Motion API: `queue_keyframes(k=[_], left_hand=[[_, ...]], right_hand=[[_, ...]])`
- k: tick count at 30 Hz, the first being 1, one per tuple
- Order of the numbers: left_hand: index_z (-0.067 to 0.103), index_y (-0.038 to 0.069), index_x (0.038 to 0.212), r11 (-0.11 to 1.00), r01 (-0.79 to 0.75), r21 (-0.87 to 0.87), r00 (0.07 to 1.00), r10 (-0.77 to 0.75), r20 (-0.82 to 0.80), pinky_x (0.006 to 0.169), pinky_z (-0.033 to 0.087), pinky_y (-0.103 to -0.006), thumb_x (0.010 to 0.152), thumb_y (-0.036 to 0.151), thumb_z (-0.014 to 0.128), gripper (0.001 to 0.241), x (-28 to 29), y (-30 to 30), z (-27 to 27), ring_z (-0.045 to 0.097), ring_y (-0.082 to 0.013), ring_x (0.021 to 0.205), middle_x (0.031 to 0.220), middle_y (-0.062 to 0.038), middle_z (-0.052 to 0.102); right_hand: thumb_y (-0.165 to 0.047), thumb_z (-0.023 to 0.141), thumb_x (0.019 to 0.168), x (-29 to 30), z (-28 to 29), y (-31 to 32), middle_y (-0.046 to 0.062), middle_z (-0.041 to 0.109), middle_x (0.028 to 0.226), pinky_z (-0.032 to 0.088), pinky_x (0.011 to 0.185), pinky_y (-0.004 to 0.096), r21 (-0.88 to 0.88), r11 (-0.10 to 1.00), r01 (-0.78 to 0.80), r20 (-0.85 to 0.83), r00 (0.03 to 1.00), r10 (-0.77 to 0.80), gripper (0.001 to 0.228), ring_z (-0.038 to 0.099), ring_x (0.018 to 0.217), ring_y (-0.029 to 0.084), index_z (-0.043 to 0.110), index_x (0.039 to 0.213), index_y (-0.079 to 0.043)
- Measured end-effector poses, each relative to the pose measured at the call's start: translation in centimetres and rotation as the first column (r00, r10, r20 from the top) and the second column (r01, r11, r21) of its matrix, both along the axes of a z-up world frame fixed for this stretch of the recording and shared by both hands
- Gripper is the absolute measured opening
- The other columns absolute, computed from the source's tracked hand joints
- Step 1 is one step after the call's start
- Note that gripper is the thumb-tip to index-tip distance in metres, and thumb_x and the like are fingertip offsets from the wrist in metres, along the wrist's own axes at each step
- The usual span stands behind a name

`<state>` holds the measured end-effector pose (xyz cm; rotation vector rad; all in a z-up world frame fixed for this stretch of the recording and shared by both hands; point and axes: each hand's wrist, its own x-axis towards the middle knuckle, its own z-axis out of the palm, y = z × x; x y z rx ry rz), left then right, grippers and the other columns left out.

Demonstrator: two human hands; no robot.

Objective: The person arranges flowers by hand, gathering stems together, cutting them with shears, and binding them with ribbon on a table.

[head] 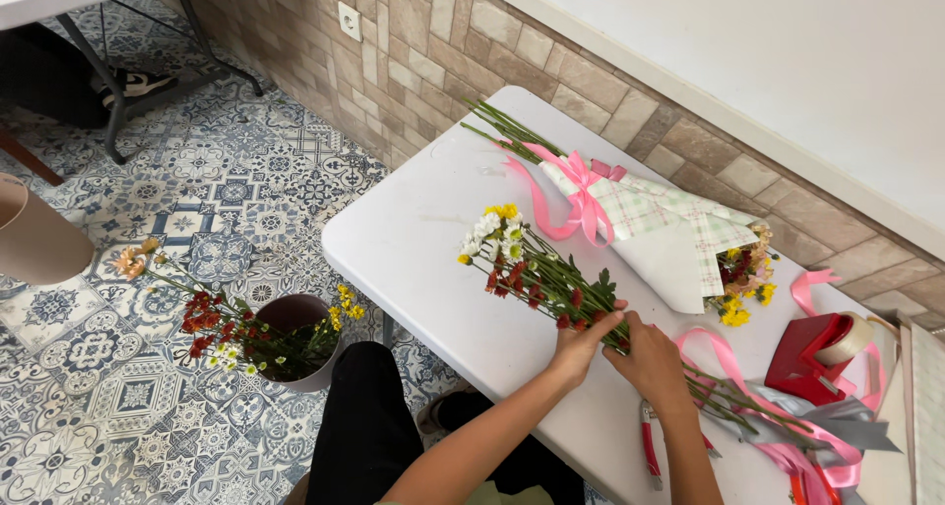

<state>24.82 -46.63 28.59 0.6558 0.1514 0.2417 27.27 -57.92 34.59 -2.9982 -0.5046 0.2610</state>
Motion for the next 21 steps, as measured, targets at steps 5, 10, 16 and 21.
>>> queue_keyframes(k=[5,10,16,21], left_hand=[[0.072,0.006,0.121,0.996,0.007,0.088,1.000,-0.006,-0.009,0.101,0.056,-0.0346,0.088,0.015,0.086,0.037,-0.5,-0.9,-0.4,0.068,-0.0139,0.111,0.117,-0.007,0.075],[0.076,0.008,0.116,0.994,0.010,0.108,1.000,-0.012,0.016,0.100,0.056,-0.0329,0.091,0.015,0.084,0.027,-0.3,-1.2,-1.2,0.070,-0.0134,0.109,0.112,-0.007,0.077],[0.074,0.005,0.115,0.985,-0.016,-0.174,0.999,0.010,-0.039,0.094,0.057,-0.0294,0.087,0.011,0.085,0.030,0.6,-0.6,0.4,0.071,-0.0115,0.099,0.103,-0.005,0.077],[0.073,0.006,0.115,0.995,-0.090,-0.052,0.996,0.089,-0.024,0.093,0.057,-0.0356,0.083,0.012,0.089,0.036,2.5,2.6,3.1,0.070,-0.0142,0.099,0.104,-0.005,0.076]], right_hand=[[-0.051,0.077,0.077,-0.5,1.0,0.0,0.015,0.078,0.096,0.058,0.084,0.050,-0.027,0.999,0.025,-0.003,1.000,-0.026,0.058,0.076,0.100,0.037,0.062,0.119,-0.013],[-0.055,0.077,0.074,-1.2,1.8,0.2,0.012,0.079,0.094,0.059,0.082,0.049,-0.070,0.997,0.042,0.012,0.999,-0.041,0.059,0.077,0.097,0.035,0.065,0.118,-0.018],[-0.045,0.073,0.080,-2.0,4.0,0.8,0.018,0.078,0.099,0.058,0.088,0.054,-0.094,0.994,0.053,0.029,0.998,-0.050,0.056,0.076,0.100,0.041,0.061,0.126,-0.014],[-0.033,0.074,0.084,-4.4,9.7,3.6,0.023,0.076,0.114,0.057,0.091,0.057,0.057,0.997,0.056,0.007,0.998,-0.057,0.066,0.075,0.106,0.044,0.052,0.142,-0.011]])
